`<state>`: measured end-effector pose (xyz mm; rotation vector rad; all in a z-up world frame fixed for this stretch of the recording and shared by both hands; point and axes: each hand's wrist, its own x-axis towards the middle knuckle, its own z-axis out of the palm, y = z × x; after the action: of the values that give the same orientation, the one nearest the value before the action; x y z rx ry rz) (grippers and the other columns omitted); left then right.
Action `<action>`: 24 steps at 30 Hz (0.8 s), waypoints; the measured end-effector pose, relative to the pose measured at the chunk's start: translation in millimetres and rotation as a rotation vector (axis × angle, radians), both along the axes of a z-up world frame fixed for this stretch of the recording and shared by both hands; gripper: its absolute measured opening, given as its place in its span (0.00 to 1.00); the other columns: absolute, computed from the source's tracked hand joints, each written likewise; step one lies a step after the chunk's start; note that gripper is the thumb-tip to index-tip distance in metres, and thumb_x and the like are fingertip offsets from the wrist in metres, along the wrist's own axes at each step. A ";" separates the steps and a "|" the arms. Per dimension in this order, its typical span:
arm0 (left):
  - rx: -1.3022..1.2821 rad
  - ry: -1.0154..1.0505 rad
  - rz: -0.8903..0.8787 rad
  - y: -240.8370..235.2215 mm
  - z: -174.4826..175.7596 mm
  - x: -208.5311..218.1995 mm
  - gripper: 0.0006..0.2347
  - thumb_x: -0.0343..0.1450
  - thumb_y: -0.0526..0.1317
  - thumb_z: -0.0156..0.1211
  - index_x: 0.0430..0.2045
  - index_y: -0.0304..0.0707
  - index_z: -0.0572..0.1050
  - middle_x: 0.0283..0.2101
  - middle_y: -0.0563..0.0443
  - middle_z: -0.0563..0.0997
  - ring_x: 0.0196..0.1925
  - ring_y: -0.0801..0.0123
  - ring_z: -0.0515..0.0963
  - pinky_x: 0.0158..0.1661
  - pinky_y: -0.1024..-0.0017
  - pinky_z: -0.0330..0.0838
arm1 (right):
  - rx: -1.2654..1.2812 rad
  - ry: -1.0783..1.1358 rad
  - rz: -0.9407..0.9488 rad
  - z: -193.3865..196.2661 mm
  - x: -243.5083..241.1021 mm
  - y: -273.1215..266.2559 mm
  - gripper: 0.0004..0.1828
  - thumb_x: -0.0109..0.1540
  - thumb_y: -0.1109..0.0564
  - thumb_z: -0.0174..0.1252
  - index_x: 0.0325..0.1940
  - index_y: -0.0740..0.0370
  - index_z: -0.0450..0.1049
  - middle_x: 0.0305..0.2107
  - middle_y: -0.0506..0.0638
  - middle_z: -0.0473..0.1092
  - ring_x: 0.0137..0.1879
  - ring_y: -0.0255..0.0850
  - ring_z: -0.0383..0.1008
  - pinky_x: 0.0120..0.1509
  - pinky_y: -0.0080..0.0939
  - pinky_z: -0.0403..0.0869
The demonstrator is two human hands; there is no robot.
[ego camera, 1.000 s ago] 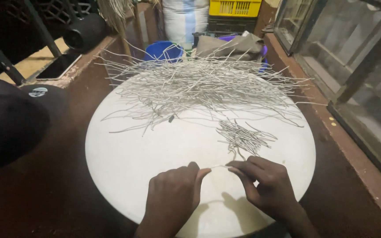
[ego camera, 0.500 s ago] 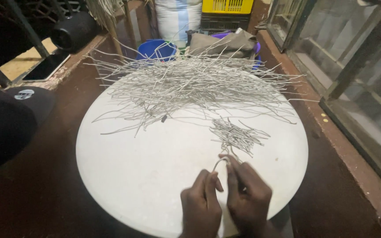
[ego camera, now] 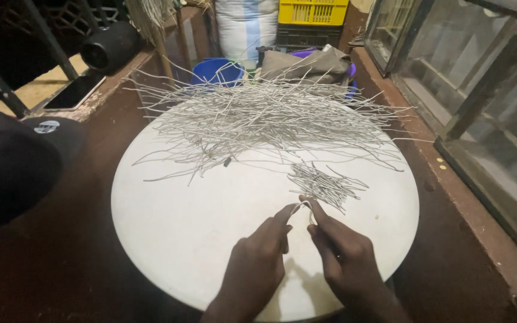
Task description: The person sits and uses both hands to separate thin white fibers from a larger pile on a white circular surface. They repeatedly pick up small bundles, pull them apart, and place the separated strands back onto the surface.
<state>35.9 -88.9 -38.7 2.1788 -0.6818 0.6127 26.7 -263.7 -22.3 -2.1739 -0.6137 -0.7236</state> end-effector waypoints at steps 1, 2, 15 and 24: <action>-0.001 0.002 0.003 6.0 -0.8 1.0 0.21 0.73 0.30 0.50 0.63 0.43 0.67 0.31 0.54 0.78 0.27 0.67 0.80 0.24 0.63 0.74 | -0.001 0.002 0.003 -2.7 1.2 -6.7 0.26 0.66 0.59 0.52 0.70 0.58 0.67 0.59 0.50 0.77 0.50 0.32 0.83 0.51 0.31 0.75; 0.071 0.034 -0.009 11.6 -1.5 2.0 0.26 0.67 0.28 0.52 0.63 0.45 0.67 0.31 0.54 0.78 0.28 0.63 0.80 0.24 0.61 0.73 | -0.040 0.032 0.054 -5.2 2.6 -13.8 0.27 0.66 0.59 0.52 0.71 0.59 0.66 0.60 0.52 0.75 0.58 0.38 0.79 0.58 0.35 0.74; 0.612 0.086 -0.001 42.2 17.7 -7.0 0.34 0.64 0.28 0.50 0.71 0.54 0.59 0.33 0.46 0.75 0.15 0.38 0.75 0.16 0.42 0.65 | -0.365 0.267 0.163 15.3 -8.1 -48.0 0.41 0.60 0.66 0.53 0.77 0.42 0.59 0.28 0.45 0.72 0.30 0.39 0.75 0.41 0.33 0.75; 0.702 -0.469 0.273 24.1 10.9 -13.4 0.28 0.65 0.36 0.56 0.65 0.48 0.69 0.24 0.58 0.71 0.10 0.68 0.72 0.11 0.66 0.65 | -0.410 -0.116 0.040 -9.3 9.7 -22.7 0.27 0.64 0.54 0.63 0.68 0.49 0.68 0.27 0.48 0.74 0.24 0.46 0.74 0.26 0.46 0.70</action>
<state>22.5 -64.7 -27.7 2.8359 -0.9542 1.1914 36.4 -286.3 -31.6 -2.4942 -0.9307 -0.7572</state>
